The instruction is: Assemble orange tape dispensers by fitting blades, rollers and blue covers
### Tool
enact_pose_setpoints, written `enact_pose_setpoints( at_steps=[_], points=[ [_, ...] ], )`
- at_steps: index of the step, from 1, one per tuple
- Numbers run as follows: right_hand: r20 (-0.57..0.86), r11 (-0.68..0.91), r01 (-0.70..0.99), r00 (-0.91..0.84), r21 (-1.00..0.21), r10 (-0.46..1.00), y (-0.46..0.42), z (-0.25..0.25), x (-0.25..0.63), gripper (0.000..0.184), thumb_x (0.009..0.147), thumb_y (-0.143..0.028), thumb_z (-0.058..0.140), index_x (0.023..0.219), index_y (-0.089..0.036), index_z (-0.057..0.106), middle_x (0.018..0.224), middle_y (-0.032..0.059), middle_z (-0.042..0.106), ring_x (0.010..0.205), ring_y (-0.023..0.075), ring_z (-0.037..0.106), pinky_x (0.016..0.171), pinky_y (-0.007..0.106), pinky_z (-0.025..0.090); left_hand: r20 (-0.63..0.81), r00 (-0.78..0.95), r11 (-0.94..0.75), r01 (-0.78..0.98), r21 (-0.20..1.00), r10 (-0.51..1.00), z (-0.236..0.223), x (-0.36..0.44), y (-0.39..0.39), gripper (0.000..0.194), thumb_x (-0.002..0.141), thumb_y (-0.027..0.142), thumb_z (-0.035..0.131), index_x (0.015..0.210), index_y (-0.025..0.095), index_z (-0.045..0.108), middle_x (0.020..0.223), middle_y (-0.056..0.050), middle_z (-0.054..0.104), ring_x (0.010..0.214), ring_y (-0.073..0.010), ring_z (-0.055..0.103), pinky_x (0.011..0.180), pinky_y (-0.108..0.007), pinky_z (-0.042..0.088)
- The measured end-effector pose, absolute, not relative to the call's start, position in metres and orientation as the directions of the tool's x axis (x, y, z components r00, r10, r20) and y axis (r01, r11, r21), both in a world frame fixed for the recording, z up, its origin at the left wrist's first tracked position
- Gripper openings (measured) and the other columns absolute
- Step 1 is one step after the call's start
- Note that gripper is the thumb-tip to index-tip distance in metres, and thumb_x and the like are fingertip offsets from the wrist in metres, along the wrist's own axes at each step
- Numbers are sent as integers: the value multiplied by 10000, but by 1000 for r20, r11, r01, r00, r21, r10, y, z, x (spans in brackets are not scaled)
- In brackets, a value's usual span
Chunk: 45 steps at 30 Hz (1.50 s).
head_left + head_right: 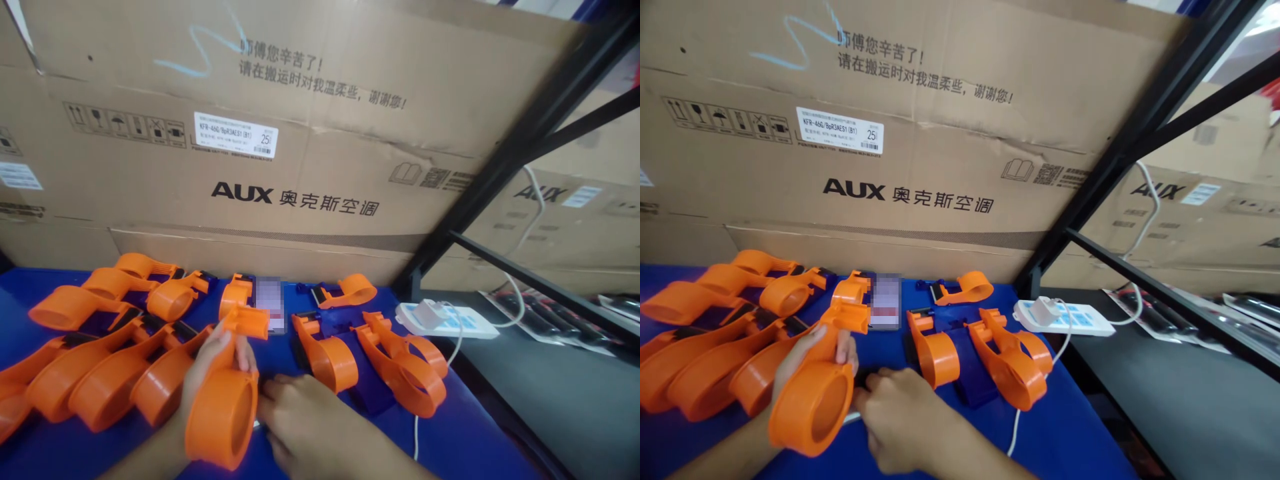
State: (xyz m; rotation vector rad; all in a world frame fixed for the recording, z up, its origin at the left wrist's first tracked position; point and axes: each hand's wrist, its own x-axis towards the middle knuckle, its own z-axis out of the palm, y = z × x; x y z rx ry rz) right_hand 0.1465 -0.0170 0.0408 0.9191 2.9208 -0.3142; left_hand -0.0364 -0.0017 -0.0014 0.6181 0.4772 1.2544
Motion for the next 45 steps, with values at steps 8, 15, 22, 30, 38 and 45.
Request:
enact_pose_setpoints(
  at_steps=[8,15,22,30,38,45],
  points=[
    [-28,769,583,-801,-263,598,-13,37,159,97,830,-234,592,898,-177,630,912,75,685,813,219,609,709,311,469,-53,233,216,-762,611,971,-3,-35,-2,409,950,421,566,652,153,649,675,-69,599,655,-197,599,618,-284,490],
    [170,567,627,-578,-535,798,-17,37,158,157,821,-93,538,914,-208,590,770,2,691,591,144,601,538,243,427,-121,208,237,-735,636,971,-5,-35,0,397,917,447,633,657,147,637,644,-54,602,575,-168,583,582,-277,509],
    [600,618,410,-191,-670,777,-13,34,164,190,1003,-164,546,1141,-238,653,1006,60,774,842,189,755,766,301,609,-325,73,263,-763,590,943,-5,-31,0,304,766,379,830,853,199,601,642,14,608,511,-163,611,499,-270,521],
    [501,488,191,23,-851,865,-6,31,160,114,1010,-260,606,1096,-232,675,843,14,741,638,148,749,623,255,642,-233,368,427,-644,634,900,-18,-36,3,378,764,445,833,937,203,600,646,-14,661,524,-204,663,517,-303,546],
    [492,477,224,13,-850,871,-6,32,161,126,1007,-288,611,1084,-218,682,816,23,733,679,167,758,621,266,652,-210,457,473,-599,646,865,-21,-38,5,402,791,525,805,923,179,649,658,-37,692,565,-203,698,550,-291,558],
    [552,538,328,-60,-776,832,-8,35,165,112,1013,-236,582,1049,-214,686,791,11,722,675,155,749,637,243,623,-190,437,443,-601,666,879,-20,-38,7,402,778,531,812,898,192,633,642,-20,670,543,-192,676,534,-296,561]
  ],
)
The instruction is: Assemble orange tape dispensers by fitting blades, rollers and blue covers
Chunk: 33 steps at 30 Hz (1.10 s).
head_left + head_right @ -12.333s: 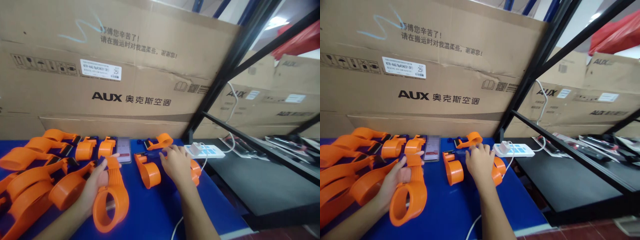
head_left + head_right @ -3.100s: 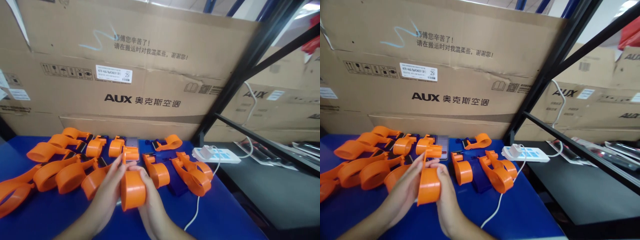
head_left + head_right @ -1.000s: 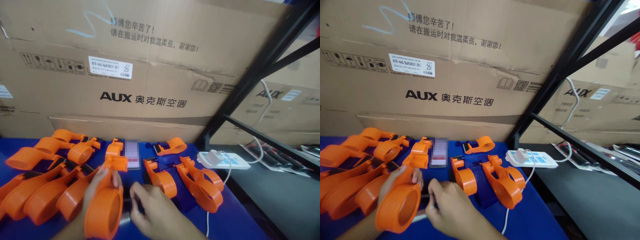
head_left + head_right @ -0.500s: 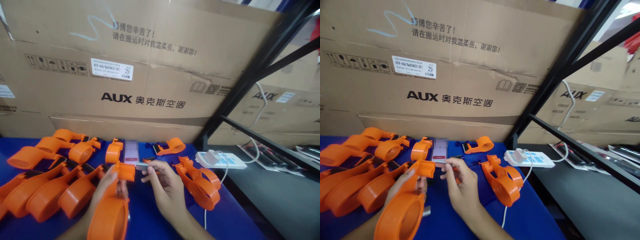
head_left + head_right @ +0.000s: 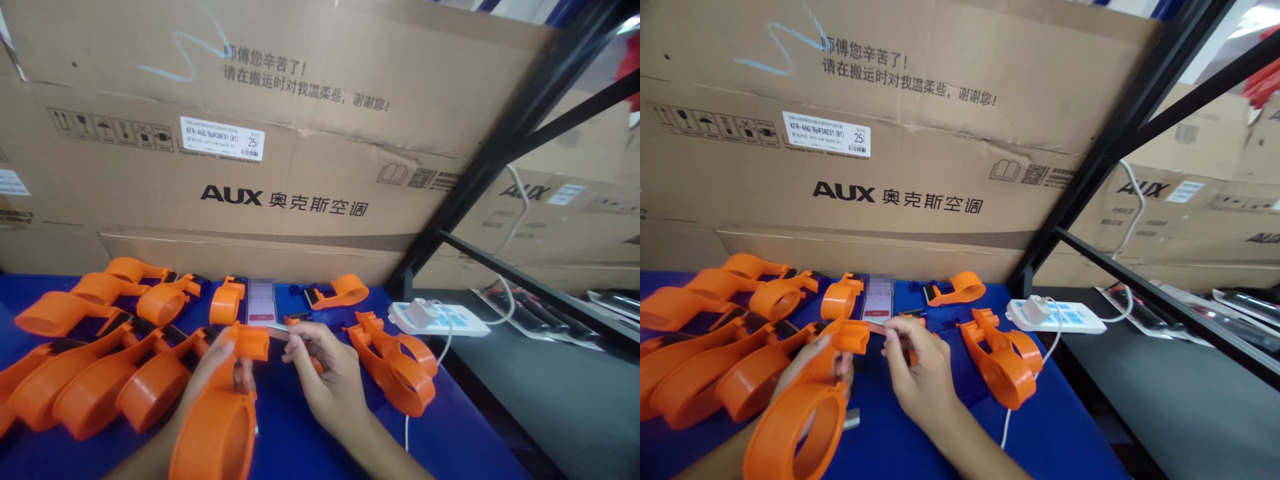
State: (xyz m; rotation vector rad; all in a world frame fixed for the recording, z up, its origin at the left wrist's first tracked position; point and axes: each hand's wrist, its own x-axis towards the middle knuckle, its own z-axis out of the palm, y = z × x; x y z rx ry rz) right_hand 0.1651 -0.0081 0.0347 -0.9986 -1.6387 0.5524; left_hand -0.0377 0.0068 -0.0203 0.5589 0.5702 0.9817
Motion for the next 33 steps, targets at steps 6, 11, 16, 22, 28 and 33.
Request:
enact_pose_setpoints(
  at_steps=[6,11,16,22,28,33],
  points=[
    [583,552,380,-40,-742,812,-8,32,166,111,1000,-210,601,1062,-226,692,858,17,738,693,154,751,621,235,608,-178,413,424,-646,635,893,-24,-38,3,360,837,502,773,979,202,634,674,-10,678,562,-188,679,558,-298,568],
    [593,554,375,-15,-744,805,-8,32,167,142,1003,-221,599,1106,-224,696,890,36,762,717,172,766,623,251,617,-230,373,436,-703,562,899,-18,-34,-2,360,806,405,836,1027,194,647,757,-35,729,621,-181,717,605,-275,585],
    [599,565,425,-64,-708,799,-7,35,170,129,1004,-213,590,1083,-225,690,893,39,768,744,177,752,654,264,602,-141,431,401,-603,690,891,-17,-37,4,373,799,459,830,942,174,637,664,-47,714,560,-208,713,555,-292,577],
    [604,595,474,-155,-649,782,-7,43,168,126,1001,-214,569,1016,-222,693,895,37,760,773,175,721,724,279,576,-52,295,230,-610,758,954,-18,-26,-4,362,843,420,784,1097,238,602,644,16,670,485,-174,668,487,-259,554],
    [598,565,391,-44,-727,800,-5,42,168,213,977,-224,628,1182,-237,686,992,46,752,834,176,714,764,300,587,-112,98,149,-611,778,989,3,-19,-14,334,821,389,807,1032,235,598,660,36,656,502,-143,637,511,-247,559],
    [585,572,354,-83,-740,807,-5,44,168,206,992,-228,614,1130,-258,764,1064,64,746,946,203,709,850,353,589,-111,42,115,-571,813,993,6,-26,-9,306,824,383,801,1008,231,609,661,41,644,518,-127,621,537,-232,544]
  ],
)
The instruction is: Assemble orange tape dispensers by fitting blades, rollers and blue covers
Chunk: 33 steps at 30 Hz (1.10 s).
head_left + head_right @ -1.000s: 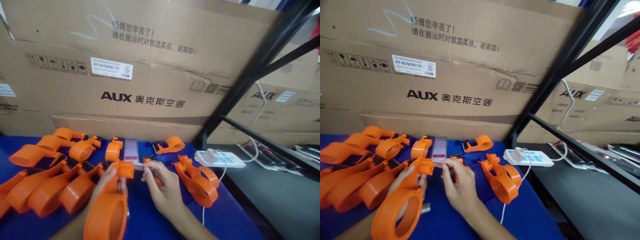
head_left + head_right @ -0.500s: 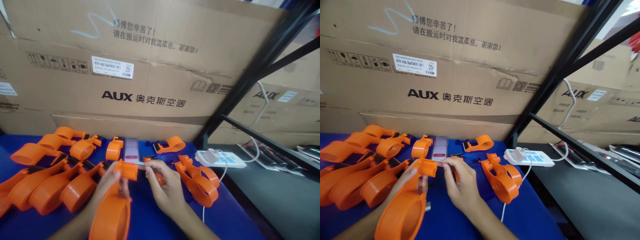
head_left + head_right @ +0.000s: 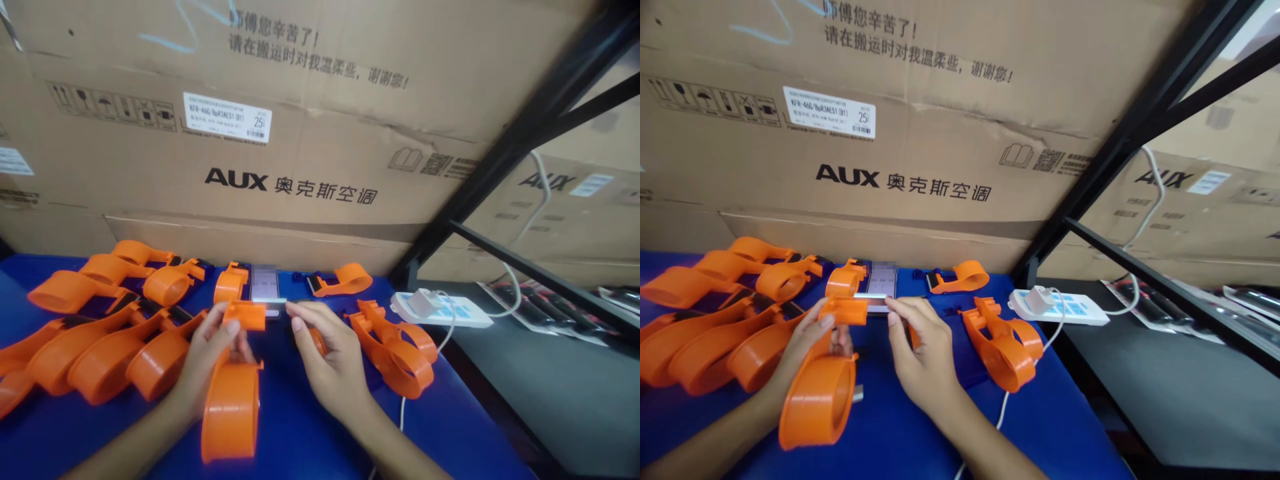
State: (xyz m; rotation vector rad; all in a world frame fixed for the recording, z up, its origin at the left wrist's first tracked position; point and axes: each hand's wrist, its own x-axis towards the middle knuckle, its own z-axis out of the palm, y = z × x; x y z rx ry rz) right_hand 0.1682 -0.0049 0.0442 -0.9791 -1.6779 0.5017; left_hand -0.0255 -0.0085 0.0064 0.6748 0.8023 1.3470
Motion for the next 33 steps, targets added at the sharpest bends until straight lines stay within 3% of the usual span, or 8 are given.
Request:
enact_pose_setpoints(
  at_steps=[4,8,11,14,17,21,25,33],
  points=[
    [549,539,282,-50,-794,835,-7,44,166,191,991,-254,621,1098,-266,779,1049,64,734,942,207,704,872,379,598,-62,63,86,-518,851,996,7,-30,-8,248,840,405,776,904,205,644,629,22,637,515,-142,620,542,-247,534],
    [491,513,218,-152,-830,858,-12,44,164,244,993,-264,616,1188,-277,761,993,48,700,925,194,670,858,375,584,-38,100,76,-406,911,994,7,-29,-11,309,880,440,726,736,176,651,606,-27,653,531,-162,624,555,-259,524],
    [366,404,91,-282,-910,887,-16,43,161,348,1006,-283,594,1346,-284,668,855,-3,617,686,126,593,644,280,563,-22,95,55,-355,933,995,6,-30,-11,306,876,435,733,728,175,665,623,-32,666,561,-164,628,591,-263,527],
    [238,247,-26,-382,-969,893,-18,39,157,443,1037,-322,529,1478,-287,512,870,-15,591,559,95,522,488,229,509,-28,71,52,-360,932,997,8,-34,-9,372,874,478,724,676,173,645,612,-40,655,557,-161,612,578,-257,515],
    [293,357,149,-332,-922,896,-16,32,154,378,1051,-299,488,1423,-255,537,950,27,631,716,140,610,632,284,588,-29,-2,25,-466,884,1000,14,-41,-8,399,849,517,732,656,192,604,578,-15,595,528,-153,554,523,-254,488],
    [323,565,532,-482,-630,814,-13,16,148,323,1007,-205,545,1319,-195,627,1206,119,646,1129,248,601,1012,443,530,-121,28,112,-623,775,992,20,-44,-13,407,909,514,655,664,198,577,613,-6,564,540,-138,498,517,-254,479],
    [181,579,650,-574,-492,798,-11,0,140,246,1007,-199,536,1204,-145,673,1131,123,657,1044,246,609,950,412,542,-96,11,83,-607,790,995,15,-39,-15,395,863,492,726,662,199,552,610,2,558,577,-144,520,575,-262,508],
    [149,515,680,-522,-521,840,-8,-1,140,163,965,-135,594,1092,-174,689,1034,87,680,1004,228,649,944,361,526,-74,47,87,-534,841,996,3,-33,-5,428,841,511,748,657,201,517,539,18,559,513,-142,544,532,-245,473]
  ],
)
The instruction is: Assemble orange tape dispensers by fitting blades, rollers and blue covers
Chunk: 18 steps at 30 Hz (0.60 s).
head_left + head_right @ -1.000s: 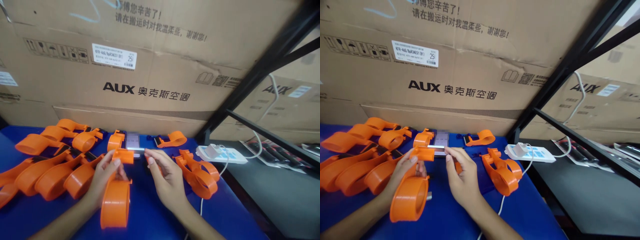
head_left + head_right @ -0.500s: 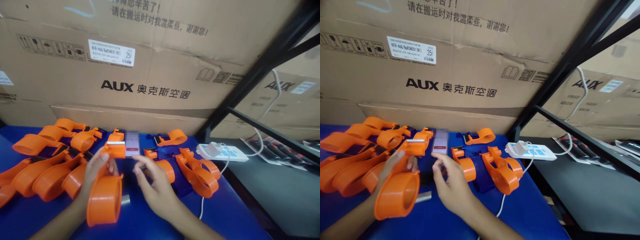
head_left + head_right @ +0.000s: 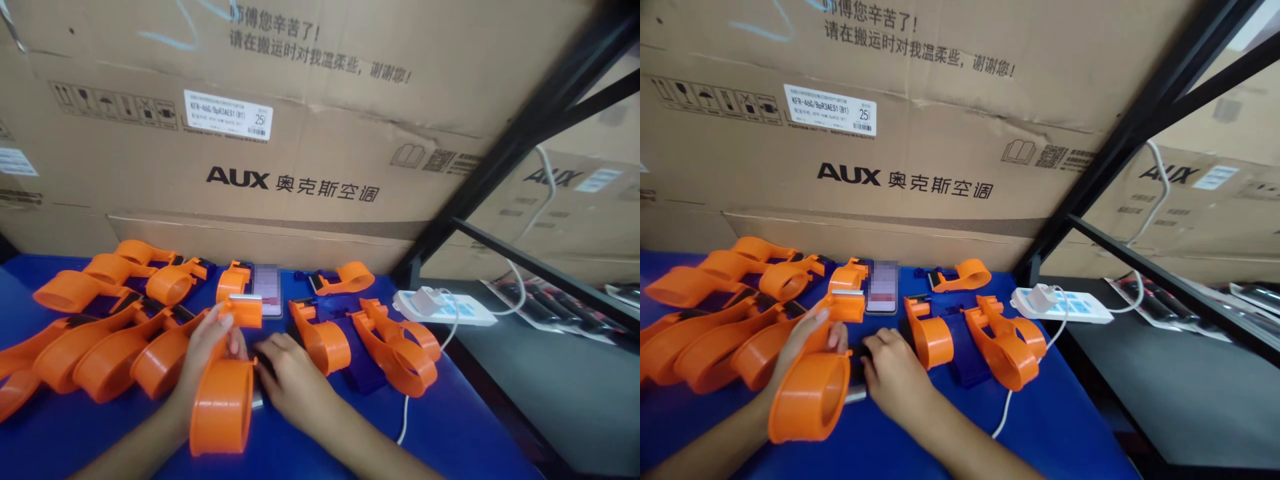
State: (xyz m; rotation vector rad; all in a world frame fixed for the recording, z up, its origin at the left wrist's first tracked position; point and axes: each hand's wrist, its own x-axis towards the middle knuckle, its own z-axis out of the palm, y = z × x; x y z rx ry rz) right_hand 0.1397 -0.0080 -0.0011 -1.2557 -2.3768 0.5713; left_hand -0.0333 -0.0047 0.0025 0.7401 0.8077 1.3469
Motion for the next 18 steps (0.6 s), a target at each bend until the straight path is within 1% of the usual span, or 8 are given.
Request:
enact_pose_setpoints(
  at_steps=[4,6,8,11,13,14,16,18],
  points=[
    [151,486,669,-494,-563,856,-7,-1,141,166,941,-91,589,1044,-169,693,1026,86,672,959,215,672,861,321,559,-45,35,57,-514,856,998,-2,-33,0,359,859,485,734,734,211,539,532,37,560,498,-145,556,515,-242,464],
    [199,489,648,-469,-584,860,-7,2,143,195,938,-77,578,1062,-174,692,1033,85,666,918,204,676,827,316,571,-23,19,29,-483,875,1000,-5,-33,0,348,858,482,736,746,211,548,538,40,565,508,-145,564,529,-245,473],
    [299,498,619,-402,-608,865,-8,11,148,216,954,-94,570,1115,-183,682,1042,83,661,860,189,670,783,312,578,-2,-4,-1,-453,892,1000,-8,-34,1,353,861,481,733,729,208,551,553,38,572,523,-140,570,549,-245,483],
    [479,522,549,-235,-653,846,-13,30,156,207,987,-156,578,1170,-203,662,1043,68,644,734,147,640,688,288,578,-9,-8,4,-425,905,1000,-11,-33,1,403,893,487,690,660,198,534,562,23,580,518,-128,557,546,-240,472],
    [550,544,504,-153,-671,821,-16,40,160,197,998,-175,582,1173,-219,660,1079,63,626,687,120,626,623,263,566,-19,7,20,-415,909,1000,-12,-32,2,426,906,501,668,643,196,529,554,16,578,505,-123,544,529,-235,457],
    [573,557,486,-132,-674,809,-18,44,161,204,1000,-169,580,1179,-228,660,1108,64,620,699,116,637,623,259,570,-20,18,26,-412,911,1000,-13,-31,2,420,904,508,668,655,196,539,549,17,574,506,-124,547,530,-235,459],
    [606,588,455,-123,-669,786,-20,47,162,225,998,-150,581,1186,-244,662,1146,63,619,762,124,673,665,261,590,-25,45,41,-411,911,999,-14,-28,1,363,887,511,691,740,195,588,539,32,558,505,-129,555,529,-234,464],
    [620,610,437,-139,-661,772,-20,45,161,232,992,-138,591,1179,-253,669,1155,60,633,842,144,700,724,271,607,-46,73,73,-421,904,996,-12,-25,-3,304,877,488,717,906,196,637,550,48,556,513,-130,563,545,-235,481]
  ],
)
